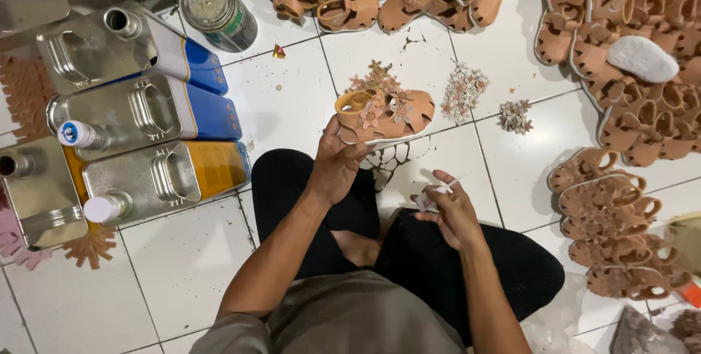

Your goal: The person sits on the workshop floor among many children's leather sandals and decorative flower cutouts. They apply glue from a squeeze bottle onto a cutout, press it onto a sandal upper, press the pieces down by hand, and set the finished sandal aside before picking up the next one.

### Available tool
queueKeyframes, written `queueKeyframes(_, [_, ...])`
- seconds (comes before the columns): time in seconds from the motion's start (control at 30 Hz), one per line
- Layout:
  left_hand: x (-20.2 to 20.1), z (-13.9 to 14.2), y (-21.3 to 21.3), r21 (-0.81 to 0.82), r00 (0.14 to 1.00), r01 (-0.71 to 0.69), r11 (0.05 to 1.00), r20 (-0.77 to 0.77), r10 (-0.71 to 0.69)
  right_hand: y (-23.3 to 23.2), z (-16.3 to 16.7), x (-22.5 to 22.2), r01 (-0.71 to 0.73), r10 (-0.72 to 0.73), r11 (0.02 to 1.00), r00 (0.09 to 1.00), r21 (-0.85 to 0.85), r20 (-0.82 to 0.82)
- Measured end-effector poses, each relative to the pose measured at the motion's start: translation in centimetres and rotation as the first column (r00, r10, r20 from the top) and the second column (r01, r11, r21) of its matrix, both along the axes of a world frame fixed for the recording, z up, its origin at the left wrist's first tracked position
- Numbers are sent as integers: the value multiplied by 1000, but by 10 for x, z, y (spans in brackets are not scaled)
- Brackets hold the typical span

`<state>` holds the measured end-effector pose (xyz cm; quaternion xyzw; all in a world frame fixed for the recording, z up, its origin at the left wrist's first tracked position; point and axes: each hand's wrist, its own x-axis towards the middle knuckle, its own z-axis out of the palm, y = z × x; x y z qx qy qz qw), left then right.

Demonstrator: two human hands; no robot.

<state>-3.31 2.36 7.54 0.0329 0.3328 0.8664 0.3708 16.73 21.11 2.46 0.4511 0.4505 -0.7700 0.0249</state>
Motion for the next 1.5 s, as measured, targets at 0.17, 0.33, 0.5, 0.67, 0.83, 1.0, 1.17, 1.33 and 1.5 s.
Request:
queueKeyframes(0.17, [17, 12, 2, 19, 1000, 25, 1000, 3, -25, -11, 42, 15, -26, 31, 999, 989, 40, -144])
queueKeyframes(0.33, [30, 14, 2, -11, 999, 4, 1000, -48, -4, -21, 94, 22, 78, -25, 981, 959, 178, -282])
queueKeyframes(0.5, [41, 8, -1, -10, 999, 3, 1000, -54, -4, -31, 139, 32, 103, 81, 794, 959, 600, -271])
queueKeyframes(0.67, [47, 8, 1, -18, 998, 15, 1000, -63, -16, -45, 168, 28, 150, 192, 466, 945, 872, -265])
queueKeyframes(0.83, [47, 14, 3, 36, 997, 17, 999, -71, -14, -53, 186, 17, 109, 295, 44, 948, 993, -117])
queueKeyframes(1.0, [46, 15, 3, 14, 996, 28, 999, -80, -27, -57, 192, 10, 95, 317, -88, 946, 992, -62])
queueKeyframes(1.17, [46, 13, 1, 21, 995, 34, 999, -95, -32, -59, 191, 6, 89, 334, -103, 941, 991, -50])
queueKeyframes(1.33, [45, 15, -1, 5, 994, 34, 999, -100, -34, -59, 189, 5, 64, 331, -128, 943, 990, -19])
queueKeyframes(1.5, [43, 17, -2, 11, 995, 47, 999, -88, -46, -58, 187, 4, 79, 338, -134, 941, 988, -29])
